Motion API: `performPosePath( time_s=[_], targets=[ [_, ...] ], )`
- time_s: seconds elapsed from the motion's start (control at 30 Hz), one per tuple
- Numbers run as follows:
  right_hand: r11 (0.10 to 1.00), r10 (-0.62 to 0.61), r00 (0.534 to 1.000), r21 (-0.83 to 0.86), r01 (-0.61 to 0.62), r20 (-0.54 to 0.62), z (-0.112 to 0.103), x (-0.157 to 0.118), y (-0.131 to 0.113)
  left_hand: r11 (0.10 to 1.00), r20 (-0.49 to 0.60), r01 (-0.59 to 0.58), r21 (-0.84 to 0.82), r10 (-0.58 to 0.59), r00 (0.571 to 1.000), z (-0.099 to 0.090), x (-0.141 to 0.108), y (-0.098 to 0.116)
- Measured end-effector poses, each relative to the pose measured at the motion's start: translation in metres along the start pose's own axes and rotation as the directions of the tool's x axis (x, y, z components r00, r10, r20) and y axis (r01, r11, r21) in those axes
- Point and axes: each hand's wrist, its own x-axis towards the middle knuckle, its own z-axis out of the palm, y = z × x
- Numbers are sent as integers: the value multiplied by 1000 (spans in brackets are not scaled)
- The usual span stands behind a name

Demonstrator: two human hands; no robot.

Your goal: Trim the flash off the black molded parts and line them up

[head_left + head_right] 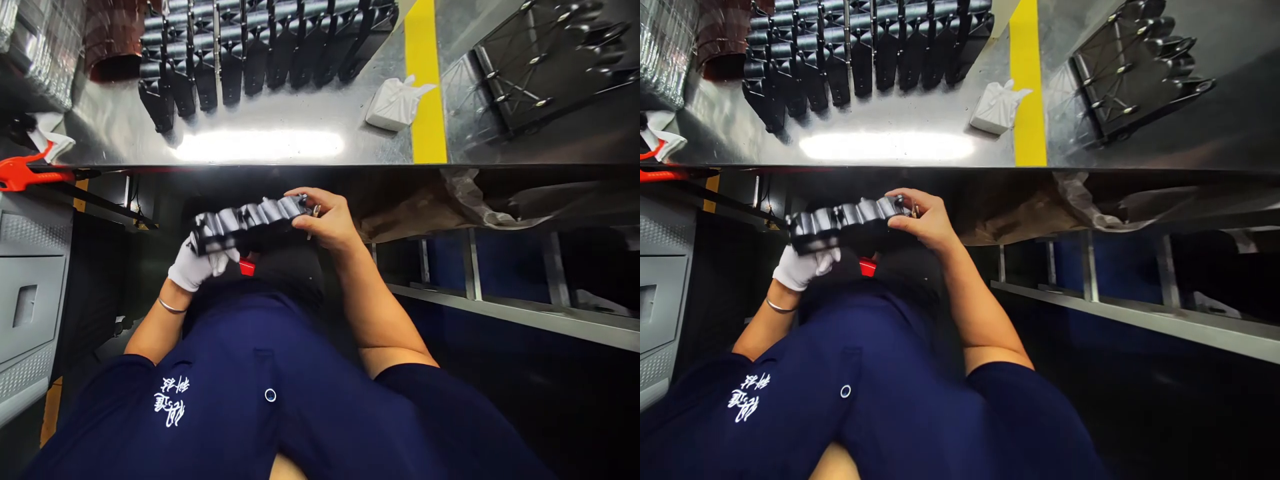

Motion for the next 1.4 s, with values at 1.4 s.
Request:
performPosePath(
  time_s=[1.4],
  targets=[
    [820, -329, 818, -287, 495, 471, 38, -4, -28, 974, -26, -225, -26, 224, 974, 3, -5, -8]
  ],
)
